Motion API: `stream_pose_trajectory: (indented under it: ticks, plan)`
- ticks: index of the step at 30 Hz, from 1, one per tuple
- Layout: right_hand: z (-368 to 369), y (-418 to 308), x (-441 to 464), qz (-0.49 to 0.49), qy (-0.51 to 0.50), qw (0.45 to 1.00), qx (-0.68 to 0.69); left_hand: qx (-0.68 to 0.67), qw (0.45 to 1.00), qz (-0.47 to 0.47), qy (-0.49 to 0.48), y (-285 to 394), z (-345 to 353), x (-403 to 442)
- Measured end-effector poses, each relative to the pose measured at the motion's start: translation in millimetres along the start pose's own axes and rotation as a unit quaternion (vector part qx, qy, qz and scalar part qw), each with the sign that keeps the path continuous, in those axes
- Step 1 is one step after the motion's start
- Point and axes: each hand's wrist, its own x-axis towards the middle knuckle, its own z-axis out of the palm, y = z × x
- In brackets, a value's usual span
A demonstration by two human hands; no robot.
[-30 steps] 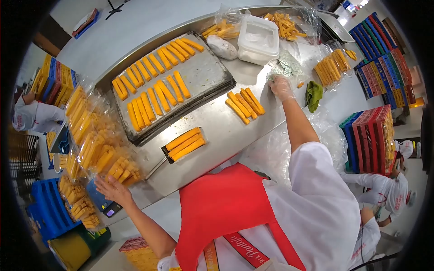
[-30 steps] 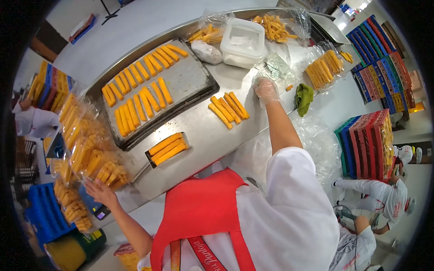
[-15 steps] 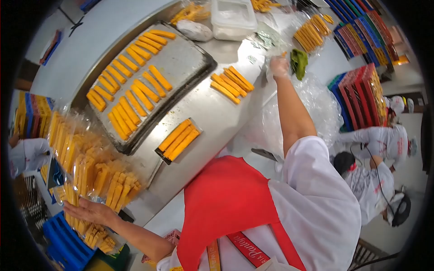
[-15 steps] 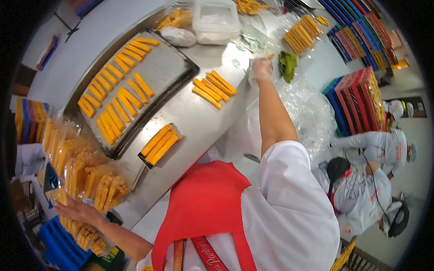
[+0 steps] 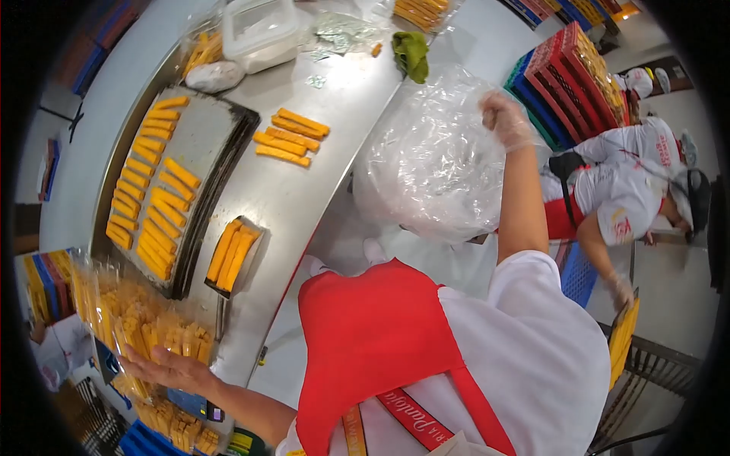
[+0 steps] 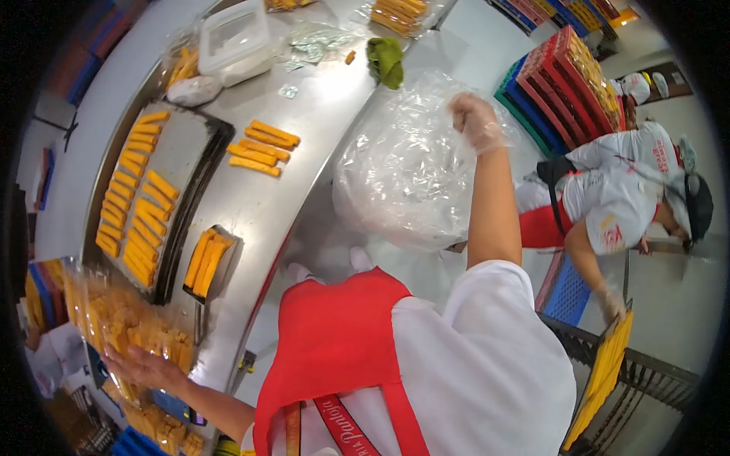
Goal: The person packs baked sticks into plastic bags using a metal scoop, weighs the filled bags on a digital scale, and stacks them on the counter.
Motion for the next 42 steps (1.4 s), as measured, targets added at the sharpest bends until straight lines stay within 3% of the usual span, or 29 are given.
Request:
stream_pose_trajectory:
  ticks: [1,2,3,5,6,8,10,11,13,16,17,19,20,21,23,25,26,28,30,31,32,34,35,36,37,38,40,41,42]
  plan:
    - [-4.0,15.9,-15.1,-0.009,0.075,0.976,-0.204,-0.018,1.0,-0.003,-0.02,13.1,6.0,-6.1]
    - [-5.2,28.1,-22.8,-0.014,0.145,0.905,-0.399,-0.037,0.999,-0.006,-0.04,26.1,11.8,-12.4]
    - [-18.8,45.2,-19.6,0.034,0.114,0.805,-0.582,-0.029,0.997,0.016,-0.065,35.8,17.1,-19.8]
    - [-39.3,91.6,-12.3,0.102,0.061,0.686,-0.718,-0.028,0.993,0.054,-0.102,52.1,27.0,-32.5]
    - [-39.4,119.2,-16.8,0.122,0.046,0.705,-0.697,-0.024,0.993,0.055,-0.099,61.6,31.1,-38.8]
    - [-26.2,170.7,-21.0,0.105,-0.049,0.636,-0.763,-0.016,0.983,0.106,-0.151,85.6,37.5,-51.0]
    - [-24.8,213.9,-10.5,0.192,-0.16,0.54,-0.804,-0.064,0.978,0.116,-0.159,106.8,44.5,-64.2]
    - [-37.7,236.0,-9.3,0.19,-0.162,0.542,-0.803,-0.094,0.973,0.115,-0.176,115.1,47.7,-70.3]
    - [-49.4,262.9,-8.7,0.215,-0.04,0.53,-0.819,-0.117,0.965,0.115,-0.203,131.2,48.3,-79.6]
    - [-25.4,228.0,-15.5,0.137,-0.058,0.522,-0.84,-0.138,0.958,0.101,-0.228,143.4,50.4,-91.5]
    - [-28.8,219.3,-16.7,0.135,-0.059,0.521,-0.841,-0.143,0.957,0.109,-0.227,145.3,54.4,-95.1]
    - [-33.0,192.2,-18.3,0.04,0.056,0.71,-0.701,-0.191,0.946,0.079,-0.25,154.4,64.5,-105.8]
    - [-28.5,178.5,-22.0,0.035,0.056,0.709,-0.702,-0.238,0.931,0.051,-0.273,162.3,68.4,-109.5]
    - [-9.4,150.8,-35.9,0.019,0.077,0.745,-0.663,-0.235,0.926,0.067,-0.289,174.7,71.8,-110.1]
    - [20.7,109.6,-59.7,-0.005,0.095,0.778,-0.621,-0.252,0.91,0.148,-0.295,197.4,82.2,-114.2]
    - [39.6,80.6,-78.2,-0.061,0.091,0.829,-0.548,-0.323,0.871,0.135,-0.345,219.8,98.3,-123.5]
    - [45.2,63.5,-84.1,-0.066,0.088,0.829,-0.548,-0.35,0.851,0.123,-0.372,234.1,103.1,-124.4]
    - [54.5,30.1,-98.7,-0.134,0.017,0.889,-0.438,-0.377,0.83,0.112,-0.396,261.7,111.4,-126.2]
    - [75.8,-2.2,-118.2,-0.15,0.008,0.914,-0.377,-0.452,0.78,0.126,-0.414,287.0,117.6,-126.1]
    - [86.4,-17.9,-128.5,-0.162,-0.002,0.935,-0.314,-0.455,0.781,0.128,-0.408,297.0,120.6,-125.8]
    - [96.9,-33.2,-139.4,-0.17,-0.006,0.933,-0.317,-0.454,0.769,0.179,-0.413,305.7,125.0,-126.4]
    - [112.3,-52.7,-158.2,-0.209,-0.093,0.945,-0.233,-0.452,0.76,0.229,-0.407,319.7,130.5,-132.2]
    - [115.5,-57.3,-159.0,-0.22,-0.108,0.941,-0.234,-0.483,0.755,0.149,-0.418,325.6,133.4,-131.9]
    - [112.2,-57.8,-160.5,-0.223,-0.176,0.947,-0.149,-0.512,0.739,0.068,-0.433,326.4,138.2,-133.1]
    - [111.2,-56.7,-159.8,-0.221,-0.243,0.942,-0.063,-0.521,0.73,0.064,-0.438,323.4,145.2,-133.0]
    - [112.8,-52.7,-158.3,-0.224,-0.25,0.94,-0.062,-0.52,0.735,0.066,-0.431,319.5,149.1,-133.6]
    - [115.2,-40.8,-151.4,-0.129,-0.195,0.971,0.047,-0.524,0.707,0.092,-0.466,313.4,149.8,-132.6]
    - [118.0,-33.2,-145.5,-0.129,-0.201,0.97,0.049,-0.522,0.711,0.092,-0.463,311.0,148.0,-133.1]
    - [123.1,-24.1,-137.8,-0.058,-0.211,0.968,0.12,-0.462,0.79,0.172,-0.364,310.9,142.7,-131.8]
